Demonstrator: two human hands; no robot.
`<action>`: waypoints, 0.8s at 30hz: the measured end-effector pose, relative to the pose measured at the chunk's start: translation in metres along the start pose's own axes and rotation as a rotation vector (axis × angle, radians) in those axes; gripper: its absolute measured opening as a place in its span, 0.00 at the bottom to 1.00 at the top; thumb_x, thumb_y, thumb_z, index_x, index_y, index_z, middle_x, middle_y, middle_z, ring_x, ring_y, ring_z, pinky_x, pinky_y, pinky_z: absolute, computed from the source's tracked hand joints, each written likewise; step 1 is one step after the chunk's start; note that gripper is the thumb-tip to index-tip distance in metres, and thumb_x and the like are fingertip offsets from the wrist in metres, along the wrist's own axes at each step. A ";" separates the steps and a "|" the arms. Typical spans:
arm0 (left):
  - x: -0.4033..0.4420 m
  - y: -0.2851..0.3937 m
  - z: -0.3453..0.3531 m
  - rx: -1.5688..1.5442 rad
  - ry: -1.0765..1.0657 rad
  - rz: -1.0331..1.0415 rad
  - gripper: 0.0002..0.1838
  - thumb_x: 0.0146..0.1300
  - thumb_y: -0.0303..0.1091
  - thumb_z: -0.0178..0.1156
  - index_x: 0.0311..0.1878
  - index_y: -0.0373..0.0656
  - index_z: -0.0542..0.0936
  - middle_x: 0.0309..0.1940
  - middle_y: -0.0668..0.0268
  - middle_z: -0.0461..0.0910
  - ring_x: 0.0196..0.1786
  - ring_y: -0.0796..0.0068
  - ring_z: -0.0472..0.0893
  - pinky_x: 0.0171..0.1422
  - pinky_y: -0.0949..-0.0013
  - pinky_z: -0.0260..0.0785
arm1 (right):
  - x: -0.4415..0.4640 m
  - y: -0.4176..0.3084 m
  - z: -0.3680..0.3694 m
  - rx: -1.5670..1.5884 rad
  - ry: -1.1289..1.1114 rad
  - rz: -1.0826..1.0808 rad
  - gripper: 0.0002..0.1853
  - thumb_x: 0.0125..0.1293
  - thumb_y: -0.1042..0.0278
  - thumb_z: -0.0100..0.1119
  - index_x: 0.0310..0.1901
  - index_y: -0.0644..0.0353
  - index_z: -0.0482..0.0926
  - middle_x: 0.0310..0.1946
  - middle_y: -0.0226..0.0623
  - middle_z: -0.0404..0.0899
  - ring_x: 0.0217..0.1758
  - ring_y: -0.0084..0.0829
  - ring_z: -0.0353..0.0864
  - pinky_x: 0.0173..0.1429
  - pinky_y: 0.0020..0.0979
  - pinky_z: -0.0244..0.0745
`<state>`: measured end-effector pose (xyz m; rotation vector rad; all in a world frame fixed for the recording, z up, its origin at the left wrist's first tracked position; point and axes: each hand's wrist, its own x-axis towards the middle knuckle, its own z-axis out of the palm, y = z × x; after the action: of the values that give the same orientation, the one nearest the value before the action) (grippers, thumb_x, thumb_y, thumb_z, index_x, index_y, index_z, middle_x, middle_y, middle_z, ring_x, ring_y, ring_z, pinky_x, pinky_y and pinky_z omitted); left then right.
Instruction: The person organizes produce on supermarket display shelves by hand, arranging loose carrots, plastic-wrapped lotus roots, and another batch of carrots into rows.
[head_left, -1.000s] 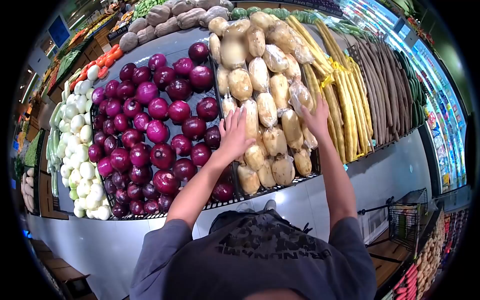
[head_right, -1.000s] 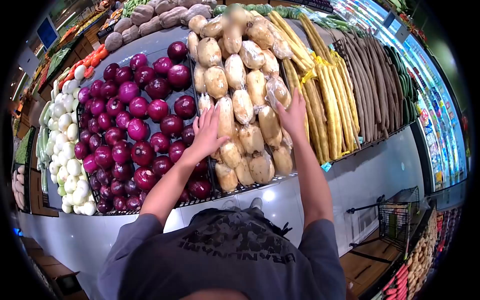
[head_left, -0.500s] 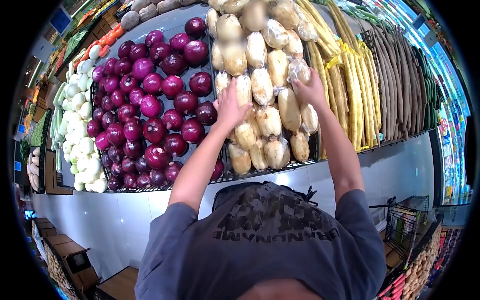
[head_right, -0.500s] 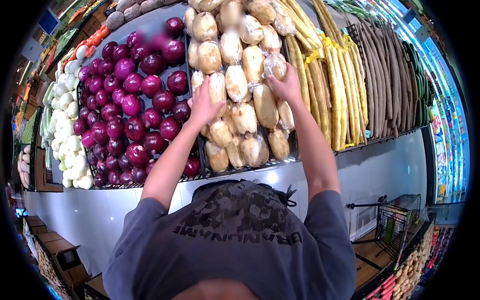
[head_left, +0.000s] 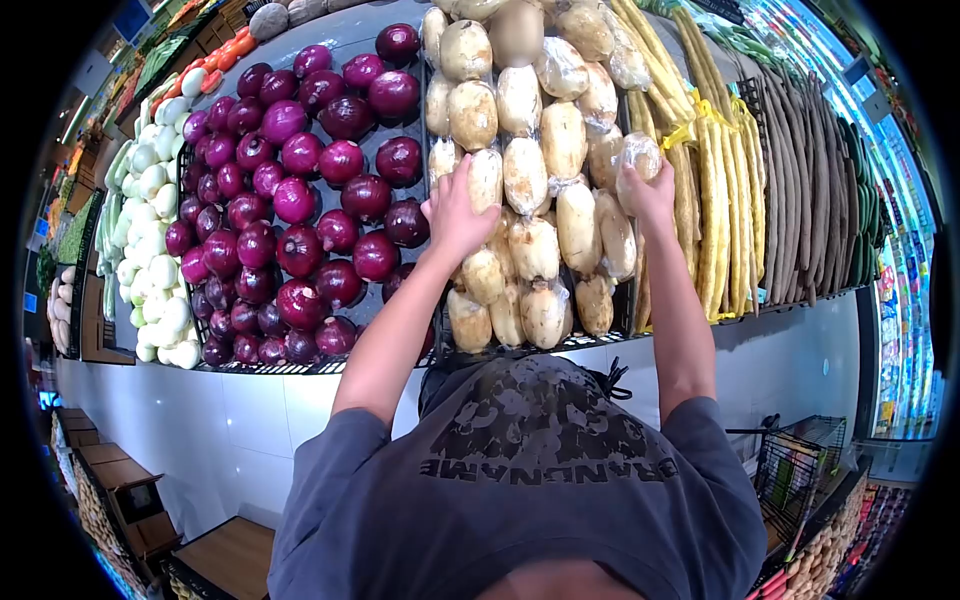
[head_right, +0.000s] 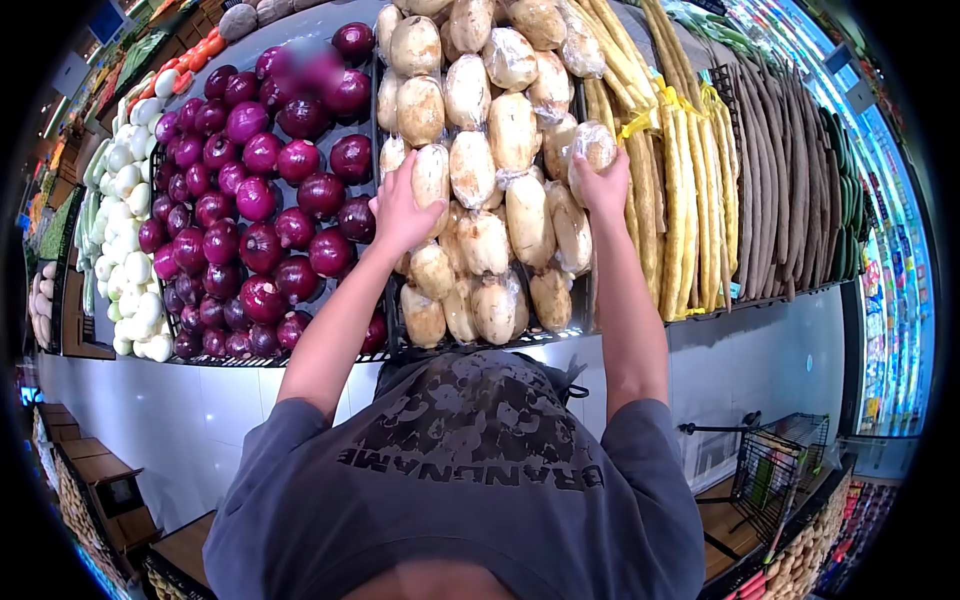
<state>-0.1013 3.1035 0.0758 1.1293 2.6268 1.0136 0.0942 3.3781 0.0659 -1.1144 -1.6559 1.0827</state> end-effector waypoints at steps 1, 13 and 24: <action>0.000 -0.001 0.002 0.015 0.013 0.014 0.53 0.55 0.47 0.73 0.82 0.52 0.56 0.65 0.53 0.70 0.72 0.50 0.68 0.75 0.46 0.54 | 0.004 0.008 -0.001 0.001 0.000 0.004 0.45 0.61 0.63 0.77 0.74 0.71 0.61 0.65 0.58 0.74 0.66 0.45 0.78 0.68 0.39 0.75; 0.003 -0.003 -0.001 -0.018 0.000 0.083 0.53 0.54 0.44 0.75 0.81 0.50 0.58 0.66 0.51 0.69 0.70 0.47 0.69 0.73 0.44 0.55 | -0.008 -0.017 0.011 -0.215 -0.020 -0.096 0.44 0.60 0.55 0.78 0.71 0.72 0.67 0.62 0.63 0.73 0.64 0.52 0.77 0.69 0.44 0.72; 0.002 -0.005 -0.003 -0.043 -0.014 0.076 0.53 0.55 0.44 0.75 0.82 0.53 0.56 0.65 0.51 0.69 0.67 0.46 0.71 0.72 0.45 0.57 | -0.001 -0.002 0.016 -0.320 0.050 -0.146 0.46 0.61 0.47 0.75 0.72 0.70 0.67 0.61 0.60 0.71 0.64 0.50 0.75 0.69 0.43 0.71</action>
<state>-0.1063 3.1007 0.0755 1.2307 2.5564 1.0665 0.0794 3.3738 0.0631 -1.1879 -1.8825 0.7067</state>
